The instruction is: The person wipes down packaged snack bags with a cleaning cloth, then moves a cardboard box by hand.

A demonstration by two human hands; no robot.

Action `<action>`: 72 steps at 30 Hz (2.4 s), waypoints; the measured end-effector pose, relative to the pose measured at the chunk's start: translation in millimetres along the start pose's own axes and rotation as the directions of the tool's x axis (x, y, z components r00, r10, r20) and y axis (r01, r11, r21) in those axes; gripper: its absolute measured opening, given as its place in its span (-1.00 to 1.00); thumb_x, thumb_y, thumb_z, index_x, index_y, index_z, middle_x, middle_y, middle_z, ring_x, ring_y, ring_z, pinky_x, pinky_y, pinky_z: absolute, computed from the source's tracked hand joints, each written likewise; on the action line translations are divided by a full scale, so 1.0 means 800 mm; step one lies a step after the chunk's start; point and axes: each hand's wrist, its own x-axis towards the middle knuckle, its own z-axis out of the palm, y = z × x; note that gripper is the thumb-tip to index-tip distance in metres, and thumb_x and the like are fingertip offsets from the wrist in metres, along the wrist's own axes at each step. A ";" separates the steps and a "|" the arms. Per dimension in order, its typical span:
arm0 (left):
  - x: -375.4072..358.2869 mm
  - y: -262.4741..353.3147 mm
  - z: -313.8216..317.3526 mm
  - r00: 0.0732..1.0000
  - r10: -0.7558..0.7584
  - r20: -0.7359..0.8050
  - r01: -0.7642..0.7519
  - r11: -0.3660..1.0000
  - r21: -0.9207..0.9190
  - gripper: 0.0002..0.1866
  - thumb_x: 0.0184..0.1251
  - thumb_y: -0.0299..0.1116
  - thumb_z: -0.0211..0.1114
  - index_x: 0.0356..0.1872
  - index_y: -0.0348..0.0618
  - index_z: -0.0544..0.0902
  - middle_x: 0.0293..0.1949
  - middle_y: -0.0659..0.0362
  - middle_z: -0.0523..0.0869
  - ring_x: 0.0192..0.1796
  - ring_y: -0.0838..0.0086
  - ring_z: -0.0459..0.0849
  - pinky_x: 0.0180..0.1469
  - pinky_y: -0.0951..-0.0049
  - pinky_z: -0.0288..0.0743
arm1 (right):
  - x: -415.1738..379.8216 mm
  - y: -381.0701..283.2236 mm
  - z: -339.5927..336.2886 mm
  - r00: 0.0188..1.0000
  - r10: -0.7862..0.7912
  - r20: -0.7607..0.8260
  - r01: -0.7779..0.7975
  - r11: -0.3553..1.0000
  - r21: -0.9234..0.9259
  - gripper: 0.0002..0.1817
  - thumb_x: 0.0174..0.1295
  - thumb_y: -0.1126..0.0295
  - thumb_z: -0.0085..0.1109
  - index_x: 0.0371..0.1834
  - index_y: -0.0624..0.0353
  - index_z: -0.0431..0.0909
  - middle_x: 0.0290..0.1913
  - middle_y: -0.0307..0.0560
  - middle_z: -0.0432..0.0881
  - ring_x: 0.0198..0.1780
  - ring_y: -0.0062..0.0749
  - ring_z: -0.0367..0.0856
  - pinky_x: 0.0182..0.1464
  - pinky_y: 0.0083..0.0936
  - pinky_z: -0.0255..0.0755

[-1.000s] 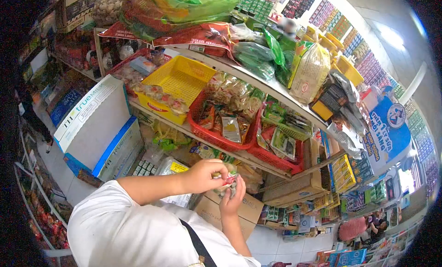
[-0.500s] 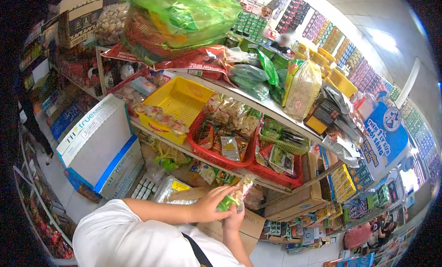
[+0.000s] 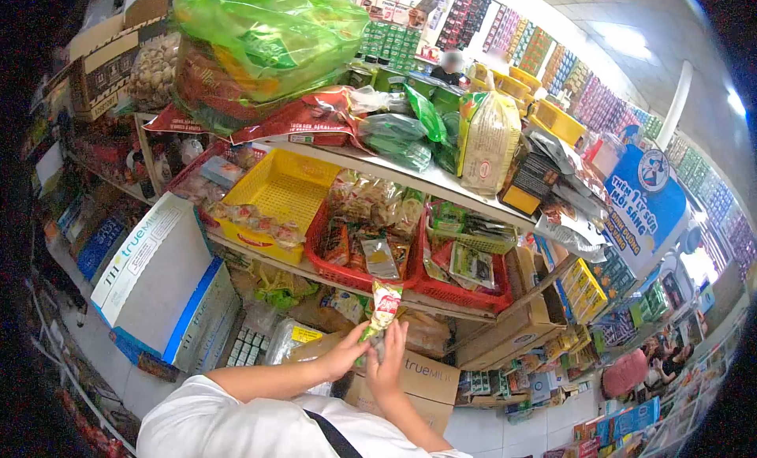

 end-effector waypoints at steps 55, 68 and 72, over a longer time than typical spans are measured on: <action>-0.047 0.011 -0.049 0.990 0.021 0.137 -0.056 0.966 0.254 -0.37 0.31 -0.18 0.14 0.30 -0.23 0.15 0.15 0.12 0.38 0.18 0.50 0.33 0.19 0.47 0.22 | 0.102 0.020 -0.009 0.808 0.576 -0.127 -0.272 0.555 0.786 -0.66 0.31 0.32 -0.06 0.12 0.14 0.29 0.02 -0.09 0.45 -0.01 -0.39 0.45 0.03 -0.46 0.36; -0.045 -0.004 -0.054 0.975 0.136 -0.177 -0.081 0.953 0.291 -0.45 0.07 -0.38 0.34 0.07 -0.18 0.28 -0.07 0.15 0.46 0.00 0.47 0.44 0.05 0.48 0.34 | -0.008 0.000 0.083 0.726 0.593 0.348 -0.485 0.083 0.871 -0.54 0.29 0.37 -0.07 0.25 0.03 0.11 0.05 -0.07 0.41 -0.03 -0.28 0.48 -0.01 -0.33 0.44; -0.063 -0.013 -0.047 1.000 0.009 0.016 -0.015 0.925 0.380 -0.45 0.09 -0.30 0.32 0.11 -0.20 0.35 -0.02 0.13 0.49 0.05 0.49 0.43 0.10 0.47 0.31 | 0.037 0.002 0.040 0.728 0.632 0.266 -0.464 0.168 0.869 -0.51 0.25 0.51 -0.07 0.25 0.07 0.09 -0.05 0.04 0.43 -0.12 -0.29 0.52 -0.11 -0.35 0.50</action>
